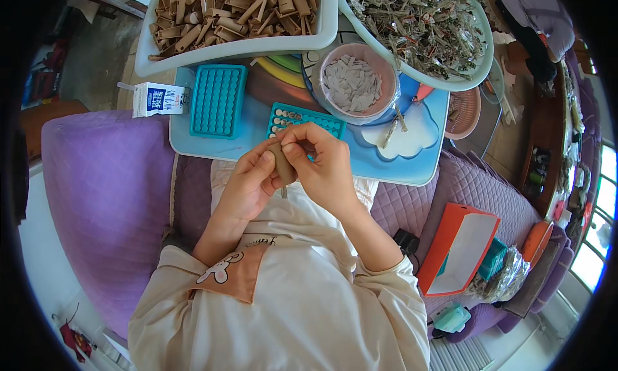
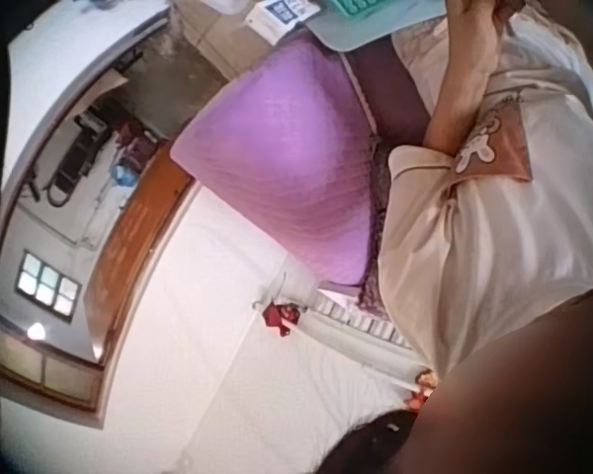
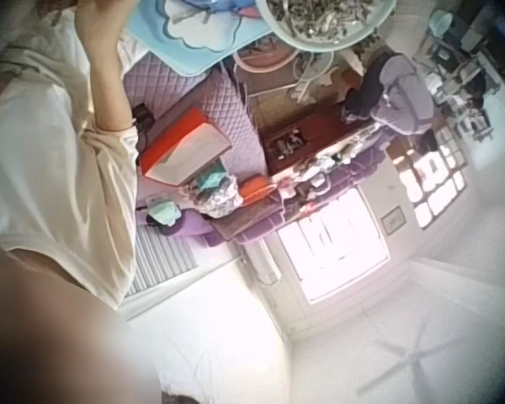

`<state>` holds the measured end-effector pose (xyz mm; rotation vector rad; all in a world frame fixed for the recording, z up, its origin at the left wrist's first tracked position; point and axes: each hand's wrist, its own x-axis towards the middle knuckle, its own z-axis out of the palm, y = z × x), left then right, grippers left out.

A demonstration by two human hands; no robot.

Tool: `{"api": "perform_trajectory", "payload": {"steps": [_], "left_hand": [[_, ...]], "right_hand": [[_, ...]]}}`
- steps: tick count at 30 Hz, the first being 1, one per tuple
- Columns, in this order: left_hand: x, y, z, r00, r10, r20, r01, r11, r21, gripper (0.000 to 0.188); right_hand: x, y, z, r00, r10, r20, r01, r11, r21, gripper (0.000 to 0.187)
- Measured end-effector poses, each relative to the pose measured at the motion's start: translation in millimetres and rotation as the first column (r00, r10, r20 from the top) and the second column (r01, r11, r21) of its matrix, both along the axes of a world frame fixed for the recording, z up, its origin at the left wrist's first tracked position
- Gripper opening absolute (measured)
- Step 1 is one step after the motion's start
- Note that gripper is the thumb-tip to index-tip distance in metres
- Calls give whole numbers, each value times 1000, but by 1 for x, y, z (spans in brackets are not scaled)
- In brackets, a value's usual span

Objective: The person assembles small cardboard components by hand, inserting small white pieces into them.

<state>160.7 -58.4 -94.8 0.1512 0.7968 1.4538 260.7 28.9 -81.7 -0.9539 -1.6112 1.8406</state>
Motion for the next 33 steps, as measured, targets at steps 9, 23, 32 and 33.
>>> {"api": "perform_trajectory", "payload": {"steps": [9, 23, 32, 33], "left_hand": [[2, 3, 2, 1000, 10, 3, -10, 1000, -26, 38], [3, 0, 2, 995, -39, -88, 32, 996, -85, 35], [-2, -2, 0, 954, -133, -268, 117, 990, -74, 43], [-3, -2, 0, 954, -135, -268, 119, 990, -74, 43]], "right_hand": [[4, 2, -4, 997, 10, -79, -22, 987, -162, 2], [10, -4, -9, 989, -13, -145, -21, 973, -231, 6], [11, -12, -15, 970, -70, -233, 20, 978, -209, 3], [11, -12, -16, 970, -71, -232, 22, 978, -209, 3]]}}
